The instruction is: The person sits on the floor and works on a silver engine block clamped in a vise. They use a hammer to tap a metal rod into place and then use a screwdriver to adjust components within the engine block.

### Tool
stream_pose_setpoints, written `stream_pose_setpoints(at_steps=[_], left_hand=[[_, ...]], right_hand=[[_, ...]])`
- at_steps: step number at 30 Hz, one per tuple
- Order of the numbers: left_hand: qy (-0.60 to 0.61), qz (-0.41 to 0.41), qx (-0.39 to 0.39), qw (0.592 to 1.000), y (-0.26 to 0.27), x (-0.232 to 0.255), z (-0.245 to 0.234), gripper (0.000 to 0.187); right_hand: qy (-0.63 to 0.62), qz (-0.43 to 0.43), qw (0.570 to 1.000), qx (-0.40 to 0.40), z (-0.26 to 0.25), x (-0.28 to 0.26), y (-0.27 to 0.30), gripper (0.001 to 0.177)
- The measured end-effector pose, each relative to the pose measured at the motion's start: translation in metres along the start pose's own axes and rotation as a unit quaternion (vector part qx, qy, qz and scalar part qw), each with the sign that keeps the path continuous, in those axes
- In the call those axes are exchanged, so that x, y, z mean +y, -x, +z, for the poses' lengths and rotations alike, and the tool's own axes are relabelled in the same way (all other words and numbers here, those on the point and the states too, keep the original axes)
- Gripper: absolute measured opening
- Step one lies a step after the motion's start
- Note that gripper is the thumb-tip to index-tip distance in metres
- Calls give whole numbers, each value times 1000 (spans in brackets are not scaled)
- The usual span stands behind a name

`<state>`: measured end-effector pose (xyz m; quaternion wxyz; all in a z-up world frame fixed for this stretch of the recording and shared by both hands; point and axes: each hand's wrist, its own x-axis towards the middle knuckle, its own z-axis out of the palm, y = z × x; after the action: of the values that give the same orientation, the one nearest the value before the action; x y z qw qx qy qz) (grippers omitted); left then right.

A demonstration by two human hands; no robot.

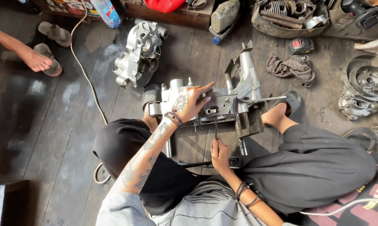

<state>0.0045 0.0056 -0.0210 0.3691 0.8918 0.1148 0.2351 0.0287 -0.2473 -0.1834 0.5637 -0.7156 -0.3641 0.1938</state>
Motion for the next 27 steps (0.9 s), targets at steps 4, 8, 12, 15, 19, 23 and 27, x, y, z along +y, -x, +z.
stream_pose_setpoints(at_steps=[4,8,12,15,19,23,27], left_hand=[[-36,-3,-5,999,1,-1,3,42],[-55,-4,-10,998,0,13,-12,43],[-61,0,-15,998,-1,5,-8,44],[-70,5,-12,997,2,-10,6,46],[-56,2,-13,998,3,-2,-1,47],[-53,-5,-8,999,3,2,-4,45],[-52,-17,-10,998,4,4,-1,45]], right_hand=[[-2,-11,1000,-18,-4,-17,-7,43],[-23,12,999,-26,-5,-30,-6,43],[-25,30,999,-34,-5,16,2,45],[-26,30,999,-22,-7,14,4,42],[-59,44,997,6,-11,7,2,43],[-81,36,996,27,-2,9,1,46],[-18,36,997,72,17,6,-4,39]])
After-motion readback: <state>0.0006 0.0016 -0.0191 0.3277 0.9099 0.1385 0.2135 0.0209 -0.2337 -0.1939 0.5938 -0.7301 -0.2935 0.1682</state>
